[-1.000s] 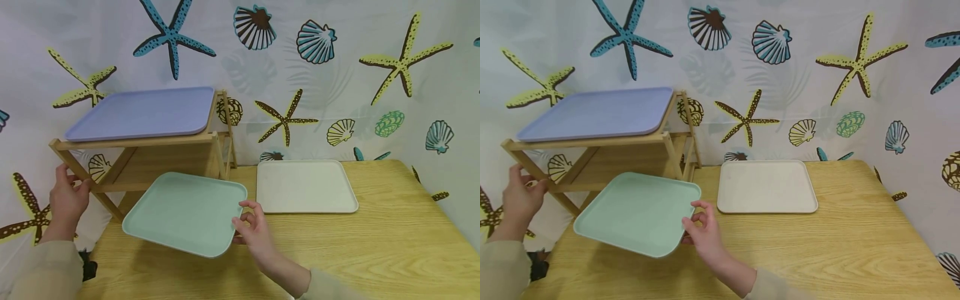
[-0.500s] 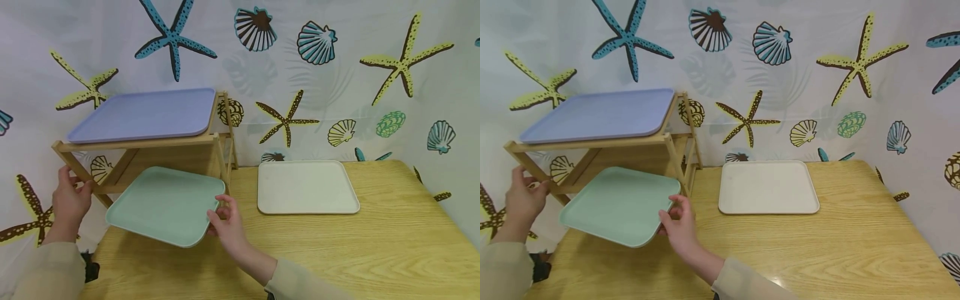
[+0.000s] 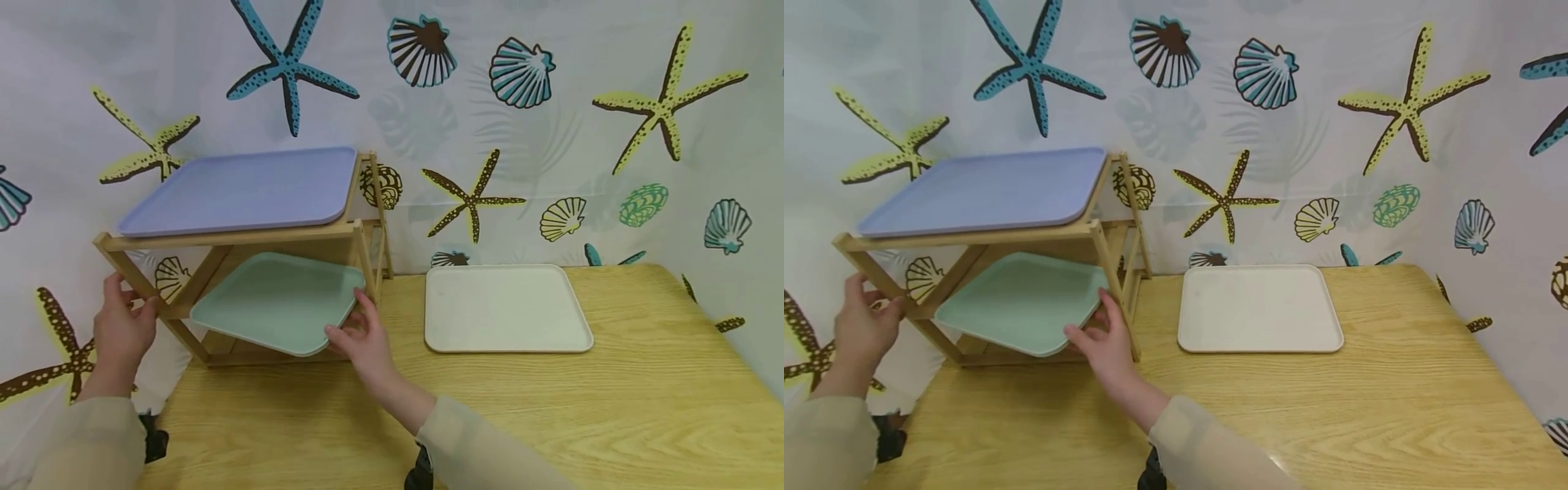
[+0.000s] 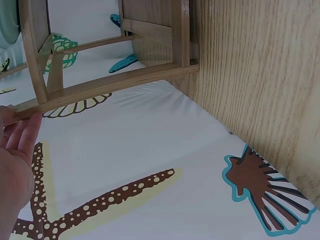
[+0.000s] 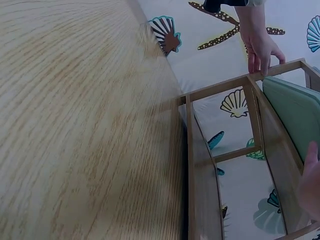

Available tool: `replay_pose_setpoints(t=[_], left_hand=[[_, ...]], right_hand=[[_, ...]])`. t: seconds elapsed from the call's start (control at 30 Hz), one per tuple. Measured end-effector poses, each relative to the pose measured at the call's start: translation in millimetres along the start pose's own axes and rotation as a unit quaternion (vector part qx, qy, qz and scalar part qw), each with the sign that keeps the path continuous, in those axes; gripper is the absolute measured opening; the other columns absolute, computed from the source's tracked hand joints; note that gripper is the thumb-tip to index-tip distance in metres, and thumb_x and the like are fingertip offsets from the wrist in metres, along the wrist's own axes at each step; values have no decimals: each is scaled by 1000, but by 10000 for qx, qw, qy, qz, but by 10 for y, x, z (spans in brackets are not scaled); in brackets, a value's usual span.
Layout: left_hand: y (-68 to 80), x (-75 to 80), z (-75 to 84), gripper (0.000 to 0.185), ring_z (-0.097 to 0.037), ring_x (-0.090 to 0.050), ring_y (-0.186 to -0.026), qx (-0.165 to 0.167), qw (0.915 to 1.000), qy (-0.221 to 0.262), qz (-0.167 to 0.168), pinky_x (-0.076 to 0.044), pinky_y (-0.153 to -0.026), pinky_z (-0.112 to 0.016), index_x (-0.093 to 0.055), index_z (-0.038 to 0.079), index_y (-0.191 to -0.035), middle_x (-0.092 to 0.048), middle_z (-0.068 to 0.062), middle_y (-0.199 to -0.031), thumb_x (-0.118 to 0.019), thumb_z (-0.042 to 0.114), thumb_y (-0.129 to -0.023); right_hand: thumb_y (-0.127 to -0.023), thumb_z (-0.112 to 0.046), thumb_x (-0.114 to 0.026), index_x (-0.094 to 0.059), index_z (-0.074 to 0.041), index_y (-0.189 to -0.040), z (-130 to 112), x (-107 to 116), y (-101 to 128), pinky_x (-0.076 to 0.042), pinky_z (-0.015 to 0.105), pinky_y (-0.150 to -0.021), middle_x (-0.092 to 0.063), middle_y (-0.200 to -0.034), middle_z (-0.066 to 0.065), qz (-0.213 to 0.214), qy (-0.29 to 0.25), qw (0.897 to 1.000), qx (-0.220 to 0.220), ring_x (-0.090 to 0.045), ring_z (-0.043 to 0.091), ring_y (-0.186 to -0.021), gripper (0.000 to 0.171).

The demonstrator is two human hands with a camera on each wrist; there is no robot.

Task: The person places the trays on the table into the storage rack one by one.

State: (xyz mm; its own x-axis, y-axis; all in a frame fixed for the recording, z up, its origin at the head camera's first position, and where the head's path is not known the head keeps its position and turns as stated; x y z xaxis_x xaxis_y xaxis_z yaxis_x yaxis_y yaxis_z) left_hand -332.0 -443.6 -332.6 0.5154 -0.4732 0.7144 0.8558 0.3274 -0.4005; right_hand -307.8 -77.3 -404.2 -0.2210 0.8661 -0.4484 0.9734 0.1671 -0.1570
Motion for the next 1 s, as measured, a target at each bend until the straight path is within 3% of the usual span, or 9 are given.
replay_pose_setpoints(t=[0.17,0.27,0.37,0.5,0.63,0.73,0.83,1.0], left_hand=[[0,9,-23,54,-55,-54,-108,46,10000,-38,8,-45,-84,-62,-20,7,-146,-51,-36,-126,-47,11,-100],[-11,17,-40,54,-54,-54,-109,113,9999,-59,0,-44,-86,-62,-19,7,-146,-51,-36,-127,-46,12,-100],[-15,20,-48,54,-53,-54,-110,197,9998,-44,-43,-44,-86,-62,-18,8,-147,-50,-36,-128,-45,13,-100],[-12,17,-49,54,-53,-54,-111,259,9996,-48,-69,-44,-87,-62,-18,9,-147,-50,-35,-129,-45,13,-100],[-6,2,-50,54,-53,-54,-111,267,9996,-23,-63,-44,-87,-61,-18,9,-147,-50,-35,-128,-45,13,-100],[2,-11,-53,55,-54,-54,-110,256,9996,21,-79,-45,-85,-61,-18,9,-147,-50,-35,-128,-45,12,-100],[5,-21,-52,55,-54,-53,-110,240,9997,42,-102,-45,-85,-62,-18,9,-148,-50,-36,-128,-45,12,-100],[-1,-16,-14,54,-54,-53,-110,168,9998,-8,-67,-45,-85,-62,-18,8,-147,-50,-35,-128,-45,13,-100]], right_hand=[[-85,7,-68,-19,-8,-155,22,-38,21,-52,28,-83,-47,-137,16,-345,161,9993,-24,-59,20,-105,86],[-85,8,-68,-20,-9,-154,51,-101,77,-50,27,-83,-47,-138,13,-567,285,9980,-35,-58,18,-106,85],[-88,5,-67,-32,-9,-150,77,-187,155,-51,26,-80,-53,-129,11,-748,496,9960,-18,-60,16,-98,73],[-90,1,-67,-52,-6,-132,77,-274,234,-52,25,-76,-59,-111,10,-906,1004,9905,259,-62,17,-94,46],[-89,-2,-69,-57,-3,-112,35,-256,215,-51,28,-78,-57,-107,5,-785,1401,9849,641,-60,20,-95,26],[-89,-3,-70,-54,-4,-103,31,-188,154,-50,28,-78,-54,-104,2,-666,1582,9831,643,-58,20,-93,21],[-88,-6,-72,-54,-5,-101,30,-120,88,-49,26,-77,-54,-102,1,-623,1784,9804,554,-59,18,-90,22],[-87,-8,-74,-55,-5,-110,-32,-72,-9,-49,25,-75,-55,-106,3,-604,1969,9765,628,-60,18,-91,31]])
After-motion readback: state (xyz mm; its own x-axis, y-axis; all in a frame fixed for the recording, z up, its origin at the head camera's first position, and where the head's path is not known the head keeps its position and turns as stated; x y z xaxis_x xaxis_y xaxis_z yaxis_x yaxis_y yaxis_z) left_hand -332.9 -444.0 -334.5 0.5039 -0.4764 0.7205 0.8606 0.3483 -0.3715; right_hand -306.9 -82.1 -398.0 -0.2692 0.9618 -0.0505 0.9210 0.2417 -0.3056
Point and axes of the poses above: each hand's wrist, its own y-axis away from the middle knuckle, its own x-axis out of the back of the hand, z = x × y, the point moved 8 cm from there along -y, towards the middle knuckle
